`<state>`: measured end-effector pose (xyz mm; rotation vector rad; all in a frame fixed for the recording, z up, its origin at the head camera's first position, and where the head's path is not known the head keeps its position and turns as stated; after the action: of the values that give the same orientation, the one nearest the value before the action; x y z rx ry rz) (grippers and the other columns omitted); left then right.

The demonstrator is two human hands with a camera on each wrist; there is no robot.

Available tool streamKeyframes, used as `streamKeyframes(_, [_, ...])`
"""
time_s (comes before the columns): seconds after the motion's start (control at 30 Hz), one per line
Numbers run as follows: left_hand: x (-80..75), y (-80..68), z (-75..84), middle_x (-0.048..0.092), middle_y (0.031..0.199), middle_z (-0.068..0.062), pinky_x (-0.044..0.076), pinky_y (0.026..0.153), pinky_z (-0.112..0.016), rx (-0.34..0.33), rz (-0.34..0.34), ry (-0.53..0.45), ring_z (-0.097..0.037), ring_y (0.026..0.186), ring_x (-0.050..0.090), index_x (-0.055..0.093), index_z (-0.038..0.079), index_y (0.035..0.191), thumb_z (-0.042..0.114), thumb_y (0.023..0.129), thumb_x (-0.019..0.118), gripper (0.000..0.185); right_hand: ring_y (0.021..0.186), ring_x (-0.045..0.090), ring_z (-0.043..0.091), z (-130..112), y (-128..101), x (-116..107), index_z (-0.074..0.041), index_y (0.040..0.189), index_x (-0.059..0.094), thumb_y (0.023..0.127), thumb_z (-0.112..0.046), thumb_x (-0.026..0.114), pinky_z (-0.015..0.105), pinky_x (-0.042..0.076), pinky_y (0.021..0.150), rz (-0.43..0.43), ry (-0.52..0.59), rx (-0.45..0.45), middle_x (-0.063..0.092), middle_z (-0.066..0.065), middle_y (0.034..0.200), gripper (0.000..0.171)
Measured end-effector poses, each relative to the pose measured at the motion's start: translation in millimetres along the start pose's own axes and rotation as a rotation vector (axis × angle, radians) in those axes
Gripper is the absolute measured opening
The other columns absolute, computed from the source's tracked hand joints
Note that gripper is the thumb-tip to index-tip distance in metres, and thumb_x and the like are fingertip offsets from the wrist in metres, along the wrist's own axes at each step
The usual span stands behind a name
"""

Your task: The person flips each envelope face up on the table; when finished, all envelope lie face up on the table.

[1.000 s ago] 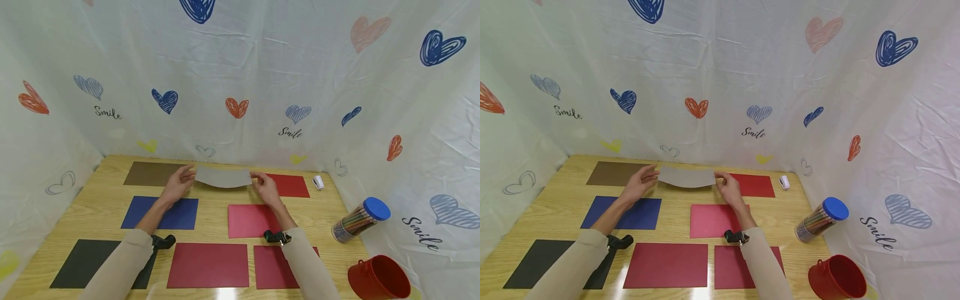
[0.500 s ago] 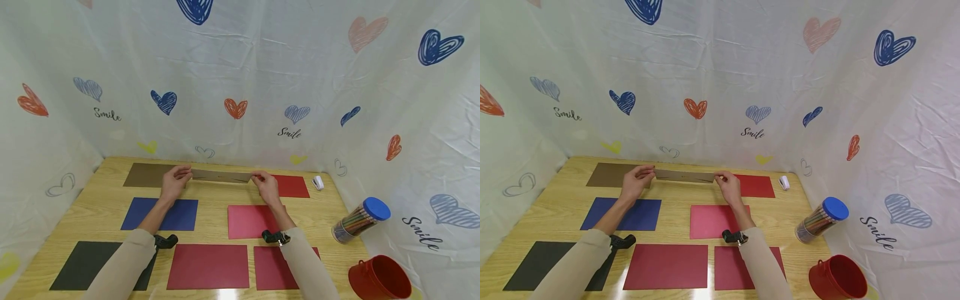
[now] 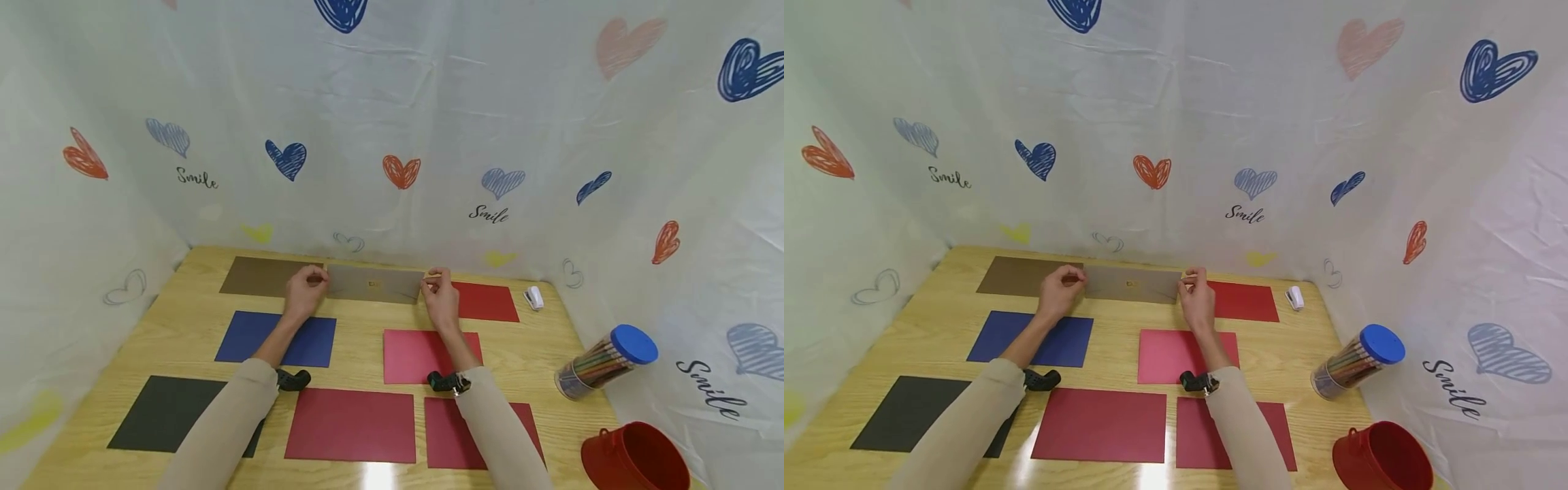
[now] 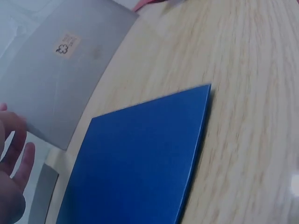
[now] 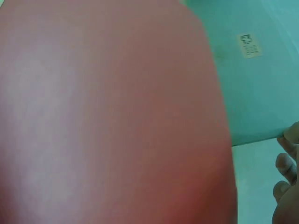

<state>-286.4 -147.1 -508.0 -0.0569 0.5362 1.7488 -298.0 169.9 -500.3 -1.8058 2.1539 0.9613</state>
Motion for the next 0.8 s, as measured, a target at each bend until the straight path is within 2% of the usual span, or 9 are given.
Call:
streamKeyframes(0.07, [2.3,2.6,0.3,0.071,0.103,-0.015,0.056,0.082,-0.037,0.042,-0.018,0.045,-0.030,0.097,0.068,0.073,0.003,0.093,0.001,0.089,0.071,0.005,0.072,0.059,0.018,0.9,0.4,-1.2,-0.011,0.114,0.056,0.097,-0.012,0.068,0.030,0.045,0.060,-0.027,-0.073,-0.029,0.071,0.006,0.097,0.020])
streamKeyframes(0.17, [4.5,5.7,1.9,0.071,0.107,-0.018,0.056,0.084,-0.046,0.096,-0.086,0.102,-0.034,0.099,0.069,0.073,0.000,0.102,-0.004,0.087,0.071,0.015,0.075,0.059,0.020,1.5,2.0,-2.2,-0.012,0.111,0.059,0.096,-0.014,0.069,0.035,0.048,0.063,-0.081,-0.234,-0.101,0.068,0.005,0.099,0.018])
streamKeyframes(0.2, [5.4,6.8,1.9,0.070,0.109,-0.019,0.056,0.085,-0.047,0.109,-0.113,0.123,-0.035,0.100,0.069,0.072,-0.001,0.106,-0.005,0.088,0.070,0.019,0.079,0.061,0.022,1.7,2.4,-2.4,-0.012,0.112,0.061,0.096,-0.014,0.070,0.038,0.050,0.066,-0.102,-0.282,-0.128,0.068,0.006,0.102,0.019])
streamKeyframes(0.27, [6.6,8.5,2.1,0.069,0.114,-0.021,0.055,0.086,-0.049,0.126,-0.164,0.168,-0.037,0.102,0.068,0.069,-0.002,0.114,-0.006,0.087,0.070,0.028,0.098,0.064,0.024,3.8,3.7,-2.2,-0.011,0.118,0.063,0.094,-0.015,0.072,0.042,0.053,0.080,-0.155,-0.358,-0.161,0.067,0.008,0.114,0.026])
streamKeyframes(0.33, [7.8,9.7,1.3,0.067,0.119,-0.021,0.054,0.089,-0.050,0.144,-0.210,0.219,-0.038,0.105,0.066,0.065,-0.003,0.120,-0.008,0.085,0.070,0.036,0.115,0.061,0.028,7.8,4.8,-1.4,-0.010,0.127,0.062,0.092,-0.016,0.074,0.046,0.051,0.094,-0.210,-0.409,-0.178,0.063,0.010,0.128,0.038])
streamKeyframes(0.4, [8.8,10.3,0.3,0.065,0.123,-0.021,0.052,0.091,-0.051,0.157,-0.248,0.276,-0.039,0.109,0.065,0.062,-0.003,0.126,-0.008,0.084,0.072,0.044,0.127,0.055,0.030,12.9,5.4,-0.2,-0.011,0.136,0.058,0.091,-0.018,0.076,0.049,0.046,0.102,-0.266,-0.443,-0.174,0.059,0.011,0.137,0.049])
streamKeyframes(0.5, [9.7,9.7,-2.2,0.062,0.129,-0.023,0.050,0.093,-0.053,0.174,-0.307,0.343,-0.040,0.113,0.062,0.057,-0.003,0.134,-0.008,0.082,0.073,0.054,0.132,0.050,0.031,19.8,6.0,1.8,-0.012,0.143,0.052,0.091,-0.021,0.077,0.050,0.042,0.107,-0.325,-0.467,-0.153,0.055,0.011,0.144,0.058])
streamKeyframes(0.63, [9.8,9.9,-6.0,0.062,0.130,-0.026,0.049,0.092,-0.056,0.153,-0.379,0.406,-0.042,0.114,0.061,0.053,-0.003,0.141,-0.005,0.083,0.072,0.061,0.134,0.050,0.030,22.1,6.4,3.2,-0.015,0.146,0.051,0.092,-0.023,0.075,0.052,0.040,0.109,-0.356,-0.486,-0.127,0.055,0.010,0.145,0.060])
streamKeyframes(0.8, [8.6,12.2,-6.2,0.067,0.119,-0.024,0.042,0.092,-0.063,0.127,-0.394,0.502,-0.044,0.111,0.060,0.055,0.001,0.142,0.005,0.085,0.075,0.061,0.127,0.056,0.030,19.7,7.2,2.9,-0.014,0.143,0.055,0.093,-0.027,0.074,0.053,0.042,0.106,-0.356,-0.506,-0.103,0.062,0.007,0.136,0.055])
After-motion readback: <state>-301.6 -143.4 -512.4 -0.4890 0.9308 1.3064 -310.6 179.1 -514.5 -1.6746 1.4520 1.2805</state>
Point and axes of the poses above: each hand's wrist, its own y-axis towards the middle knuckle, its own x-axis out of the palm, z = x × y, the point moved 2 cm from there along y, towards the middle knuckle
